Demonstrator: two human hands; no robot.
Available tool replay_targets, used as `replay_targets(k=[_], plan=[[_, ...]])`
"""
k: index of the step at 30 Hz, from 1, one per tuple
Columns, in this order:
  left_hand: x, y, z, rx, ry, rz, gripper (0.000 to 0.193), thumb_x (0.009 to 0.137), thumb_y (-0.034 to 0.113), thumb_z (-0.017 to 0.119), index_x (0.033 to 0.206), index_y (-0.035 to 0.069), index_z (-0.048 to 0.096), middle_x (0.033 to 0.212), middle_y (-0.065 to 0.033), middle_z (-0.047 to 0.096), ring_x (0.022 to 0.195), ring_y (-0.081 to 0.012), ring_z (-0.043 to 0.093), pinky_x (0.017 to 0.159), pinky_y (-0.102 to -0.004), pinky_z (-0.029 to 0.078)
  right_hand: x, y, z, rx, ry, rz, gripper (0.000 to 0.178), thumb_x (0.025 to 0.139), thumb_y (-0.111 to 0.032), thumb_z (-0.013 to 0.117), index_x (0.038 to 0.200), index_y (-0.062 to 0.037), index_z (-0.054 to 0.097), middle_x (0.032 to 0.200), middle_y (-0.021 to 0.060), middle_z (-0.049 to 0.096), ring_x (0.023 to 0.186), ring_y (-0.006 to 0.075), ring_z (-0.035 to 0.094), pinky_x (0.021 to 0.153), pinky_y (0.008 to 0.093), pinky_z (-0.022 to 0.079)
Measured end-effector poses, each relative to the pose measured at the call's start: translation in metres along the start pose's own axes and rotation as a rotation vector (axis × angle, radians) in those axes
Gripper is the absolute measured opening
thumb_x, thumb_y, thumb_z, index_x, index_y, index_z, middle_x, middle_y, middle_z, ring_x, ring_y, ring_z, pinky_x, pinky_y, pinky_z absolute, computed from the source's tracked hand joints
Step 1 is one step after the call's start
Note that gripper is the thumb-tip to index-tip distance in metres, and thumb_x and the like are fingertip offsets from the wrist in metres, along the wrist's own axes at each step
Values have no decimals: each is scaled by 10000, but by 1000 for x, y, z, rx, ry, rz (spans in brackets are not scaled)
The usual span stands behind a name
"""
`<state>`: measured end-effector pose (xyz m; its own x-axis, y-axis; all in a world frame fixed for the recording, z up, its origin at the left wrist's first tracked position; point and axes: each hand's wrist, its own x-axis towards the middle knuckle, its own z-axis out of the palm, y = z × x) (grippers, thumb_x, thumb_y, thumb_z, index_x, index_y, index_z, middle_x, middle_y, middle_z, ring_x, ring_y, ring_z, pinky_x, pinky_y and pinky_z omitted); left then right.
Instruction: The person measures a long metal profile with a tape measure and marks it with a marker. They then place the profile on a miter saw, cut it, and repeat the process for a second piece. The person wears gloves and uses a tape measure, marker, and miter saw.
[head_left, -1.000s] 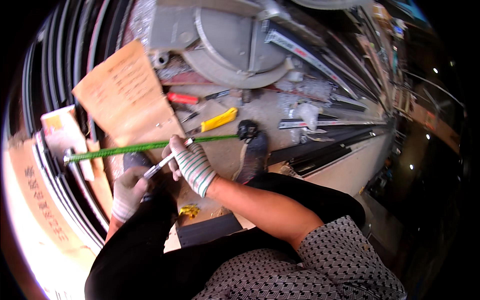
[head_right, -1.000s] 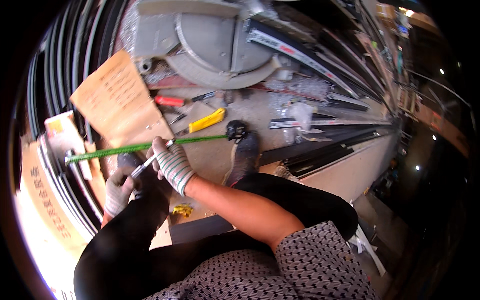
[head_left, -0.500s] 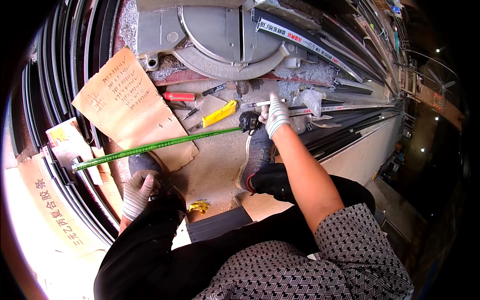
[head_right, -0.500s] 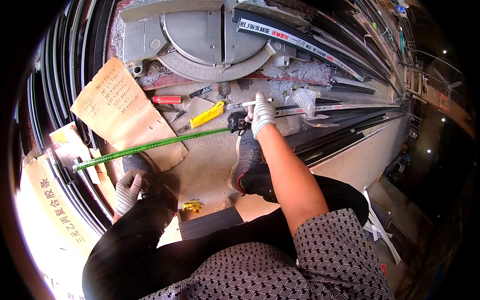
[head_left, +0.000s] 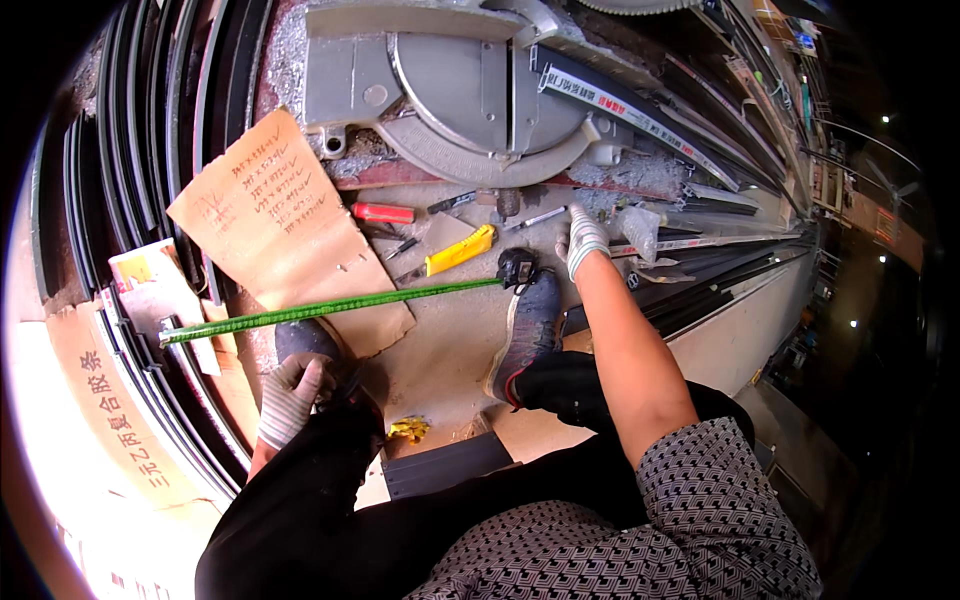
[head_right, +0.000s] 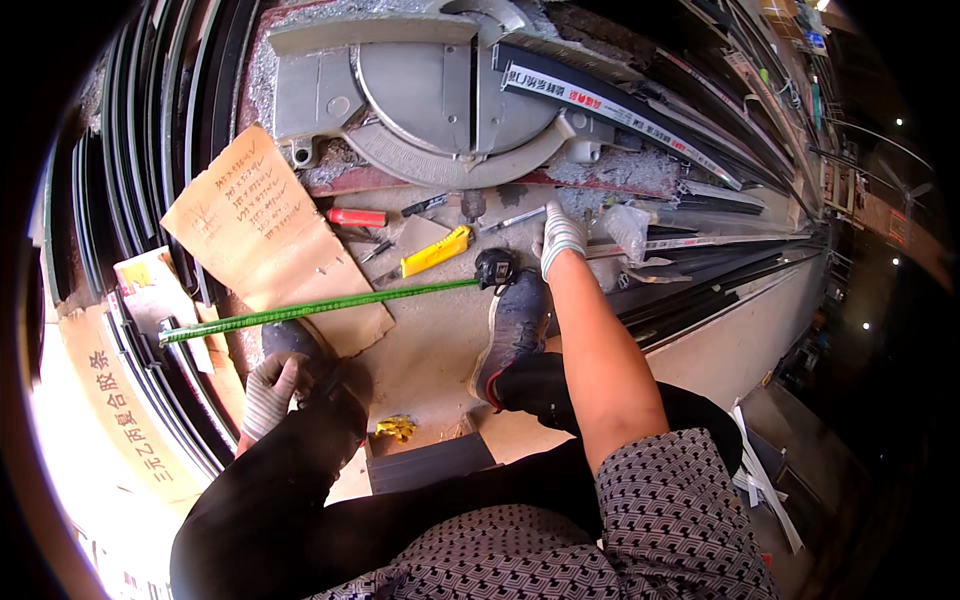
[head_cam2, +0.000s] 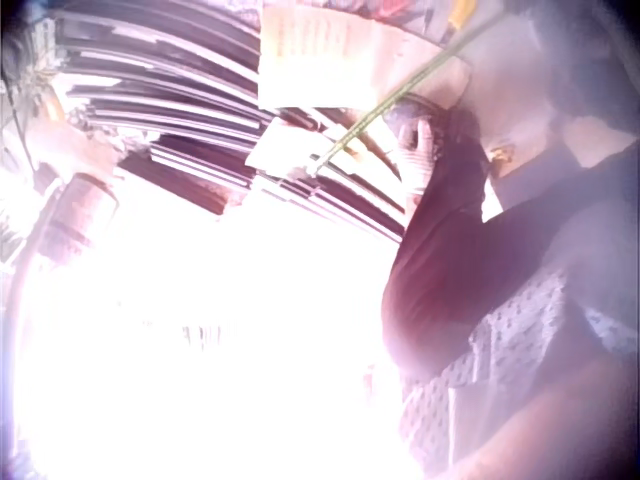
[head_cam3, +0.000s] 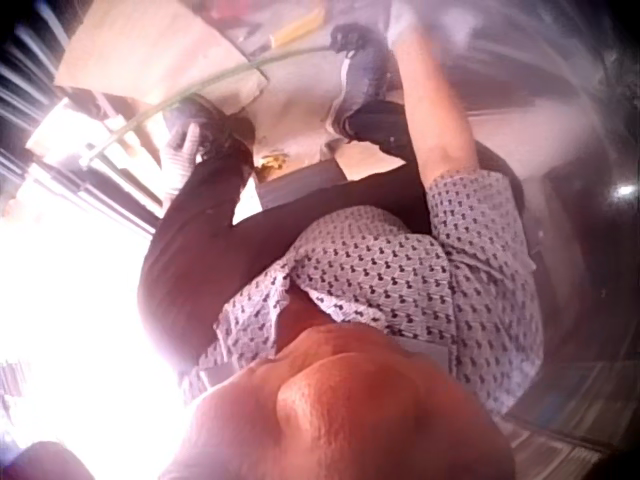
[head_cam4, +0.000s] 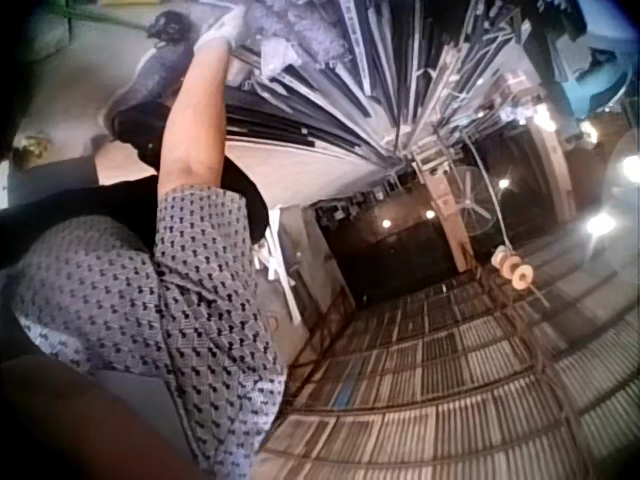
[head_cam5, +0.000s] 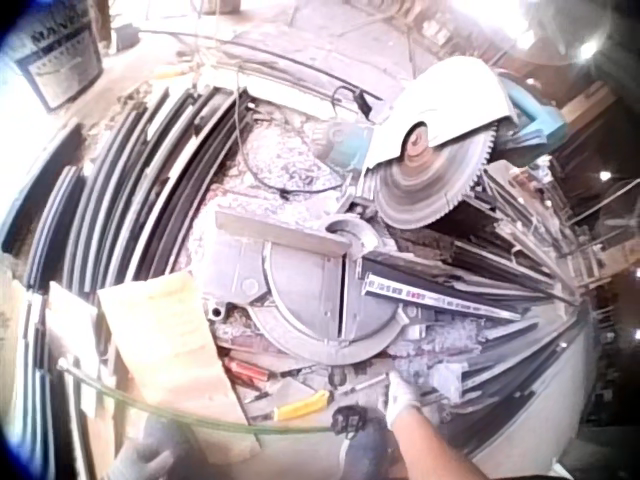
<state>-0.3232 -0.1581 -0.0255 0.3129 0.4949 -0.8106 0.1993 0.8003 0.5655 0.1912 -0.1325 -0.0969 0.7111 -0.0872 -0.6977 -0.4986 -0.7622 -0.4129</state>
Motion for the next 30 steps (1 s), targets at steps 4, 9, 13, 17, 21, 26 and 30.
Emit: replay_targets(k=[4,9,13,17,21,26,30], plan=[[1,3,1,-15,-24,-4,292,1057,261,602,1120,-17,664,798,-45,675,670,-94,589,626,-235,475,-3,-55,-9,282,-47,-266,390,963,-503,680,913,-120,627,712,6,655,508,130,563,440,287,450],[0,3,3,0,-6,10,299,1053,273,612,1103,-16,665,790,-42,672,674,-96,584,631,-241,477,8,-108,3,250,179,-200,446,922,-537,720,864,-107,617,685,6,616,503,148,548,438,301,412],[-3,2,-3,29,-5,21,305,1053,285,611,1089,-12,673,784,-40,675,689,-104,593,653,-251,484,-1,-125,-2,137,299,-220,444,909,-522,742,848,-104,607,670,19,584,527,159,545,473,333,415],[3,-5,-4,5,-7,-2,285,1060,265,596,1070,-6,684,783,-42,681,687,-112,601,658,-264,493,42,-159,-23,239,135,-271,399,925,-501,727,968,-118,626,824,29,669,576,161,580,498,325,397],[2,-3,0,78,43,36,273,1057,249,601,1065,-12,681,753,-41,673,658,-107,596,631,-264,491,45,-193,-15,435,-16,-165,301,968,-451,700,1128,-215,603,915,23,630,623,155,559,472,273,337],[2,-6,-2,59,22,85,272,1057,248,603,1056,-12,681,749,-45,673,650,-109,599,620,-262,495,46,-214,1,468,16,-77,289,951,-403,734,1146,-231,608,1025,3,624,721,158,600,477,276,325],[2,-10,-5,96,26,108,266,1059,241,599,1042,-10,685,754,-47,678,647,-114,601,623,-265,502,49,-219,5,438,81,-107,322,934,-346,763,1173,-188,616,1116,33,635,778,177,655,475,287,350]])
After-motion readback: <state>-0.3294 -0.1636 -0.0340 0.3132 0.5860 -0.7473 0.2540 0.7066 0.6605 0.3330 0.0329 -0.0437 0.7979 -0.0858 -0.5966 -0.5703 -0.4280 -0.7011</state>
